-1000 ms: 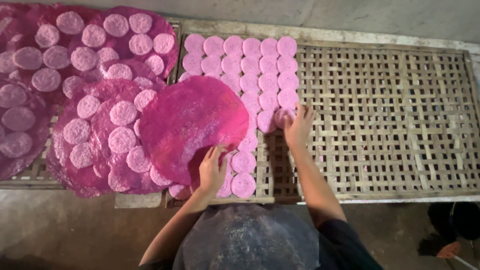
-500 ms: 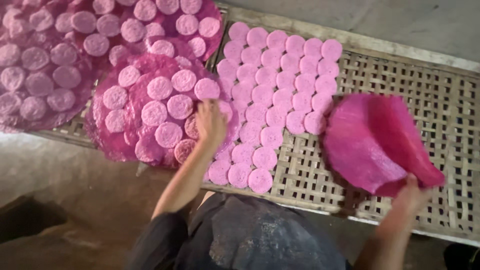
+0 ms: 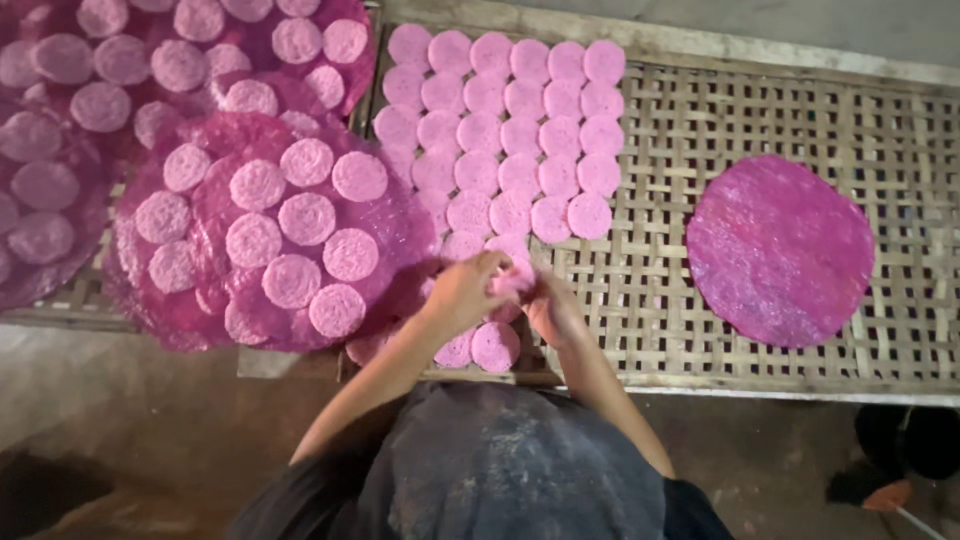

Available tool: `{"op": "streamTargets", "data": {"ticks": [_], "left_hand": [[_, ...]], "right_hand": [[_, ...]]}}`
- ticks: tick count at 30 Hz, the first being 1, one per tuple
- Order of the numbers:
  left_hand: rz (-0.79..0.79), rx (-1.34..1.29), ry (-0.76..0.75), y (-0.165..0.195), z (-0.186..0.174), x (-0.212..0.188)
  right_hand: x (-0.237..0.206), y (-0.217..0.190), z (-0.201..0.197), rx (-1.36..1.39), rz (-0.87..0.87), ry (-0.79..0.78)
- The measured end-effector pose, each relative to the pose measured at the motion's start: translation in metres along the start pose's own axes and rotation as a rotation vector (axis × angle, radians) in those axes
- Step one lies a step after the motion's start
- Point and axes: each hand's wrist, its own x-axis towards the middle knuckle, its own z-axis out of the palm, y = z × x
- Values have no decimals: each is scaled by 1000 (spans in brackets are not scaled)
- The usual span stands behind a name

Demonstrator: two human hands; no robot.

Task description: The person repeatedly picks up small pink circular items from a large pink sheet and places them in neat rows on a woven mat. The person handles the items by hand, arranging them in a grid pattern across the mat surface.

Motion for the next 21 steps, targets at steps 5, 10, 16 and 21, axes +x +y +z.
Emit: {"op": "streamTargets", "data": {"ticks": [5, 10, 16, 21], "left_hand": [[-7, 421, 473, -52, -39, -16], [-176, 523, 450, -124, -77, -24], [-80, 596, 360, -118, -114, -28], [-168, 377, 105, -63, -97, -46]], "right_hand": [[7, -23, -4, -852, -237, 222], [17, -36, -1, -1341, -708, 286], [7, -43, 33, -1604, -939, 463], [-19, -5, 58, -740, -269, 80]]}}
